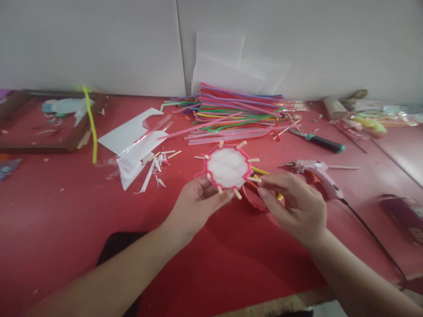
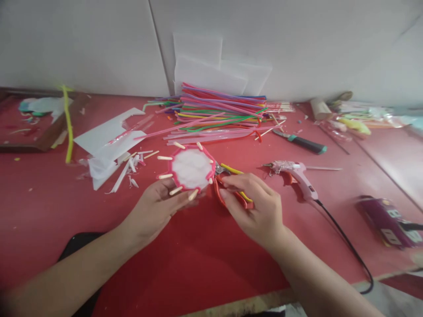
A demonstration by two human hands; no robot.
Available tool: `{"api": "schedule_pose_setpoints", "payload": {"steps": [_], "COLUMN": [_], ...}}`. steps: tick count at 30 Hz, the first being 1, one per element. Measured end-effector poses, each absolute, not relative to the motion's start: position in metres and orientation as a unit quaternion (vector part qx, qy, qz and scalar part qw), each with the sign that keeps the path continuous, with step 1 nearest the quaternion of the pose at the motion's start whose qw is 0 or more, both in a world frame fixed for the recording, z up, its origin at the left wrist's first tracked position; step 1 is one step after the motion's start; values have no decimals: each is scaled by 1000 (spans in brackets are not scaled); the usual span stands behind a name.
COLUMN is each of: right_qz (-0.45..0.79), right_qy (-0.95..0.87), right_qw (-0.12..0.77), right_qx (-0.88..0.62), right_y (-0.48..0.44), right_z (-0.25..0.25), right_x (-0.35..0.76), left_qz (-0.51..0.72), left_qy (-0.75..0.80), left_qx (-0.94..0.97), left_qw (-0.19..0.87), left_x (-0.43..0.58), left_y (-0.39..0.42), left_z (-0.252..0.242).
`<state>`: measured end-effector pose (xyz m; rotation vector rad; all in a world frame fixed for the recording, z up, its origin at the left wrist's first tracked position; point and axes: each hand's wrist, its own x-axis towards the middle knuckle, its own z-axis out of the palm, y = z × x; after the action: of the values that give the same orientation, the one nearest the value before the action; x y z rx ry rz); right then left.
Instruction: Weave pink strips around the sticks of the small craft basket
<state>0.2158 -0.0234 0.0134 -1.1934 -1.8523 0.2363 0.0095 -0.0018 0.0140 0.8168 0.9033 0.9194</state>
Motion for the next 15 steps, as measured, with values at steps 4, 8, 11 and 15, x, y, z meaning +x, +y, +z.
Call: {"api": "schedule_pose_setpoints", "payload": {"steps": [4, 8, 11, 15], "right_qz": [159, 139, 124, 181], "right_qy": [-745, -766, -786, -731], "right_qw": [464, 466, 445, 472], "right_qx": [-452, -421, -411, -458], "right_y": [-27, -23, -22, -25], "right_z": [5, 6, 8, 0], "right_x": [215, 215, 215, 214], "left_qz": [381, 387, 396, 404], "left_qy": [350, 334, 335, 339], "left_qx": [454, 439, 416, 428], "left_qw": [726, 739, 747, 734], "left_x": [10, 10, 11, 12], "left_y": [-3, -3, -4, -4], "left_z": [15, 14, 14, 14]}}
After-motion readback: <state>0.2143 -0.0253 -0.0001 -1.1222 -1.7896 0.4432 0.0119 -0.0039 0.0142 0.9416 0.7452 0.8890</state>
